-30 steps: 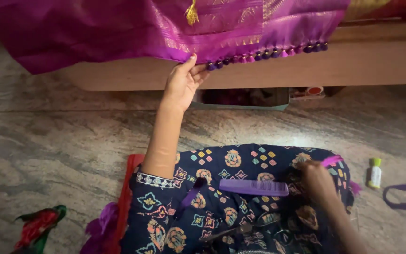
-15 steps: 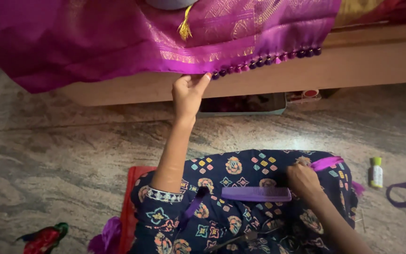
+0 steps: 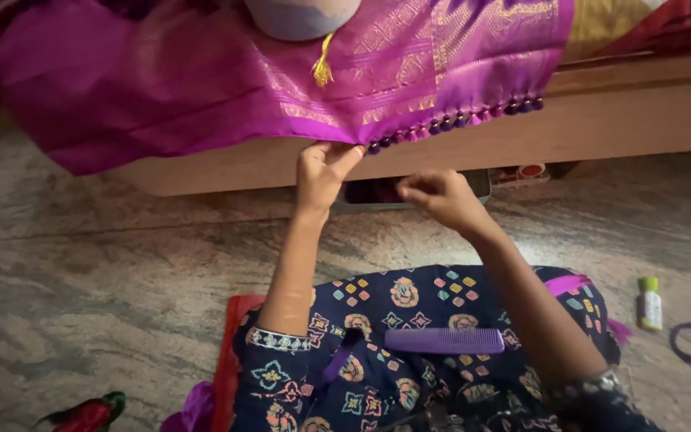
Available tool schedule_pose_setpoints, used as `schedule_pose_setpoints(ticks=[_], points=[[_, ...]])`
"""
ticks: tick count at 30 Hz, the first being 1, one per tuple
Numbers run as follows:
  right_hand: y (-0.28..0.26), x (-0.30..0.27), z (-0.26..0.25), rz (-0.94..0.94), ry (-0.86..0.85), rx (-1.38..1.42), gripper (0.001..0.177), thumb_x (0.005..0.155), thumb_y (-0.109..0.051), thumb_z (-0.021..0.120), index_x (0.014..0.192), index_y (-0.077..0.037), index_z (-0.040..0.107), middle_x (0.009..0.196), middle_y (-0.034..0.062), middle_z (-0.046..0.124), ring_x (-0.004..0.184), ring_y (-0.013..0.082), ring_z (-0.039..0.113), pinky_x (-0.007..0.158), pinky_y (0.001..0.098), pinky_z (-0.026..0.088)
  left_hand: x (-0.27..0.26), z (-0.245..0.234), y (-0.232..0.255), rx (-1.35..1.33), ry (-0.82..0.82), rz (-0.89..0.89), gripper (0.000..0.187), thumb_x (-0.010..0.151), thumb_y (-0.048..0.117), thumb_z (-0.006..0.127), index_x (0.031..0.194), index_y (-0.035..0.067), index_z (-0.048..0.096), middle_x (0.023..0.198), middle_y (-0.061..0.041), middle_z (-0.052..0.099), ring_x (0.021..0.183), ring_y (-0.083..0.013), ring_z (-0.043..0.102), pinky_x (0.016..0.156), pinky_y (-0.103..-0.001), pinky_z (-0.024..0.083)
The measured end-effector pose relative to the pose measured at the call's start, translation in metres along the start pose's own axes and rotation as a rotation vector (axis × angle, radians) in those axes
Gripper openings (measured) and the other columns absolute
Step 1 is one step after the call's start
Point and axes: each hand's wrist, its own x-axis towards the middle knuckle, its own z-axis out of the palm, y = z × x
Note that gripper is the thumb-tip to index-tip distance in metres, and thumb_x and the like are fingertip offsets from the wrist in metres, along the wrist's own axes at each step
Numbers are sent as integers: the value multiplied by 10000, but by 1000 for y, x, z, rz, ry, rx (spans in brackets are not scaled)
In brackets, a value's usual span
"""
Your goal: Manually tying and trimming tassels on the edge of a saree.
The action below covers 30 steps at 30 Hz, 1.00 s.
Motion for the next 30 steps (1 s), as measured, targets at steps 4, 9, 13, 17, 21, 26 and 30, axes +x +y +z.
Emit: schedule_pose_setpoints(ticks=[4,9,13,17,21,26,30], points=[[-21,26,15,24,-85,934,284,868,-173,712,1146,-120,715,1111,24,746,1124,204,637,996,378,495,1,3,19,-343,-26,-166,323,940,180,754,1213,20,686,1125,-38,717,1001,-113,653,908,-290,499],[5,45,-7,-12,44,1538,268,879,-215,792,1114,-143,684,1135,38,726,1180,240,614,1173,405,437,13,-20,-10,-599,21,-302,340,1011,313,617,1182,22,657,1133,-152,735,1073,-263,694,989,-393,521],[9,40,-48,-9,163,1761,375,803,-297,813,1114,-138,676,1116,61,719,1151,267,653,1139,465,440,9,-30,-12,-755,-27,-416,329,1052,314,525,1210,41,618,1146,-168,716,1118,-297,662,1014,-454,490],[33,44,-90,-89,270,1625,401,889,-272,804,1228,-114,659,1142,53,719,1161,244,636,1183,430,416,8,-22,8,-862,-47,-447,290,1014,308,530,1138,51,576,1120,-187,725,1108,-329,684,1021,-499,519],[32,38,-123,-93,514,1176,394,937,-71,688,1302,-89,541,1126,63,707,1045,215,680,997,411,548,-1,-14,15,-302,101,-288,284,1049,318,509,1024,96,684,1054,-156,753,1032,-290,709,973,-468,542],[19,11,-159,-340,510,772,374,968,58,591,1268,-131,469,1068,77,720,932,151,708,830,316,598,-27,-3,55,1208,232,118,381,1025,379,615,754,115,661,841,-27,716,923,-198,662,916,-398,504],[12,-7,-185,-276,329,199,279,964,77,586,1201,-1,710,1059,62,724,999,124,678,915,278,552,-14,-6,73,1319,174,903,212,836,257,784,948,108,683,947,-83,665,986,-253,598,987,-472,411]])
